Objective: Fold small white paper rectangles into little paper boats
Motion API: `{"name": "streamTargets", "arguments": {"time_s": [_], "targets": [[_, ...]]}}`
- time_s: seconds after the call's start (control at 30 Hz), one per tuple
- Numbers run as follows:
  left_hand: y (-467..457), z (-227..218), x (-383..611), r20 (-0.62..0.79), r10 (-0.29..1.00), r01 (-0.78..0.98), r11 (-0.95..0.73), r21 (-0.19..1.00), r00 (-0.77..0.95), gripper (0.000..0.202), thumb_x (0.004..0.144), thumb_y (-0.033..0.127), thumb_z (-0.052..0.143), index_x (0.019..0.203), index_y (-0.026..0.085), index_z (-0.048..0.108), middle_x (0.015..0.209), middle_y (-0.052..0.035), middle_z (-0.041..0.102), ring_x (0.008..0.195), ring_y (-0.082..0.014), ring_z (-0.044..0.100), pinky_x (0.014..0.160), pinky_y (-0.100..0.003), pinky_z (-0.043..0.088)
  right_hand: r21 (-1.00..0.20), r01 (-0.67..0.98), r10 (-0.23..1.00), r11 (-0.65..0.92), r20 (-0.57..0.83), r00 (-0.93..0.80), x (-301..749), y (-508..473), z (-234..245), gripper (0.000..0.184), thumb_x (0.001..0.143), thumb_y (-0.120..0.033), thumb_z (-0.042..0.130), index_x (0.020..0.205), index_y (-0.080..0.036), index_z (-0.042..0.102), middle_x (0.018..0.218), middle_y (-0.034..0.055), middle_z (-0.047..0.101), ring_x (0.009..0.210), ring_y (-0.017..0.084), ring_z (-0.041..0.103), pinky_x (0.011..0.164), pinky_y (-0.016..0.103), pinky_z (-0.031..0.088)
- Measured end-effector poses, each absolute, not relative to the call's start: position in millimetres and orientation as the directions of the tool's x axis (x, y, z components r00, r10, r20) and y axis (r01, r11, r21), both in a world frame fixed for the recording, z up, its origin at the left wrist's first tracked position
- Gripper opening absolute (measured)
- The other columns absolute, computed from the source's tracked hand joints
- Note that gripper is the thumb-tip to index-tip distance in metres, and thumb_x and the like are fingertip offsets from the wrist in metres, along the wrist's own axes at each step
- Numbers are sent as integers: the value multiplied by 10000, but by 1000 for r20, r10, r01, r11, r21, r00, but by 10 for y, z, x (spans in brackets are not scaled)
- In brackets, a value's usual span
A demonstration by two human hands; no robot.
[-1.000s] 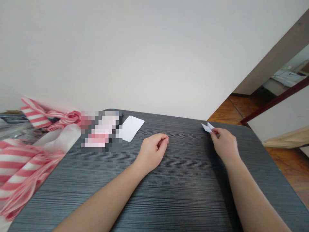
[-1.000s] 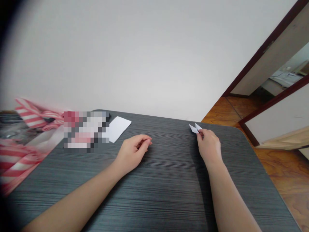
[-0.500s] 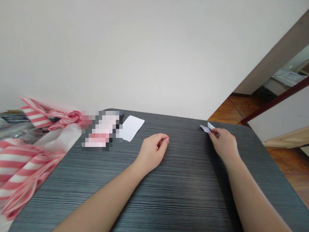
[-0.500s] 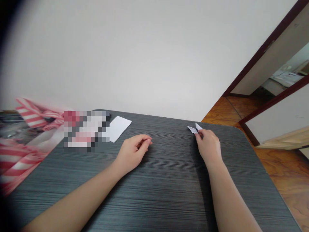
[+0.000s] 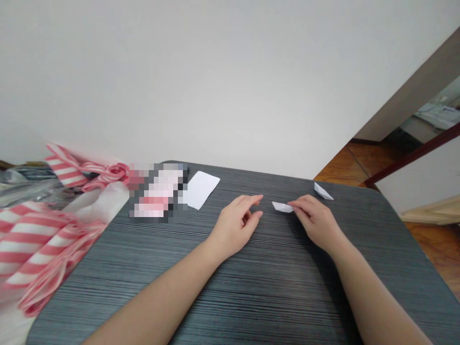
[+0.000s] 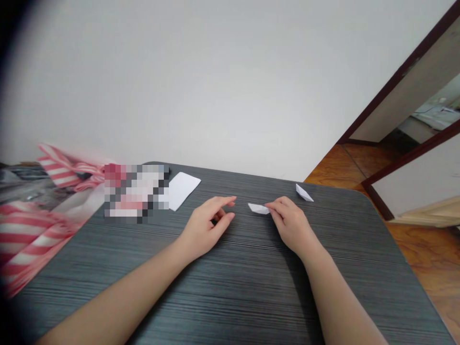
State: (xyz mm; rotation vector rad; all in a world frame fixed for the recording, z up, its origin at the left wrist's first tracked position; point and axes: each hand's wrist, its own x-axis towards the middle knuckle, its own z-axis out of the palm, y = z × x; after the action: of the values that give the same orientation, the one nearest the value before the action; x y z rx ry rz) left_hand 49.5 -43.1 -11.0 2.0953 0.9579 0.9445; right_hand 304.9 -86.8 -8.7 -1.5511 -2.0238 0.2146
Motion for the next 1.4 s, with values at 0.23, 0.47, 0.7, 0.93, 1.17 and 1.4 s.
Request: {"name": "streamTargets", "arguments": {"time_s": [0.23, 0.47, 0.7, 0.93, 1.17, 1.4], "targets": [[-450, -67, 488, 295, 704, 363, -624, 692, 646, 252, 962, 315, 531, 1146, 231, 682, 1026, -36, 710, 847, -159, 647, 799, -290, 514, -559, 701, 897, 442, 284, -338, 2706, -951, -35, 258, 982, -188, 448, 1078, -224, 685, 966, 85, 637, 876, 208, 638, 785, 350, 532], [-440, -36, 514, 275, 739, 329, -558, 762, 615, 209, 954, 270, 531, 989, 217, 730, 940, -23, 748, 852, -166, 668, 774, -281, 502, -738, 585, 940, 336, 301, -160, 2610, -985, -42, 217, 942, -211, 535, 1117, -236, 661, 952, 70, 651, 837, 204, 628, 740, 345, 523], [-465, 3, 535, 120, 838, 280, -308, 909, 532, 224, 932, 307, 549, 974, 195, 739, 859, -13, 749, 712, -143, 641, 627, -243, 476, -899, 407, 987, 161, 141, -78, 2557, -1015, -138, 352, 864, -251, 662, 1209, -240, 592, 864, 27, 654, 687, 164, 616, 643, 304, 528], [-489, 10, 523, 112, 790, 294, -350, 889, 602, 226, 901, 358, 595, 993, 190, 715, 793, 0, 704, 666, -130, 595, 602, -231, 443, -924, 358, 990, 137, 114, -84, 2524, -1018, -126, 296, 905, -278, 616, 1199, -245, 593, 944, 53, 694, 832, 204, 672, 731, 343, 559], [-505, 37, 516, 137, 744, 332, -445, 832, 654, 249, 950, 353, 514, 1040, 208, 696, 780, 3, 696, 631, -125, 579, 576, -222, 421, -933, 323, 985, 158, 128, -112, 2488, -1029, -125, 420, 910, -219, 580, 1321, -260, 503, 974, 45, 663, 867, 195, 651, 754, 339, 546], [-521, 2, 525, 177, 736, 406, -537, 739, 653, 240, 973, 338, 474, 997, 204, 672, 779, -10, 691, 680, -148, 622, 611, -239, 423, -934, 324, 986, 151, 119, -116, 2446, -1016, -120, 389, 910, -197, 550, 1292, -243, 492, 940, 35, 641, 848, 180, 639, 759, 327, 535]]}}
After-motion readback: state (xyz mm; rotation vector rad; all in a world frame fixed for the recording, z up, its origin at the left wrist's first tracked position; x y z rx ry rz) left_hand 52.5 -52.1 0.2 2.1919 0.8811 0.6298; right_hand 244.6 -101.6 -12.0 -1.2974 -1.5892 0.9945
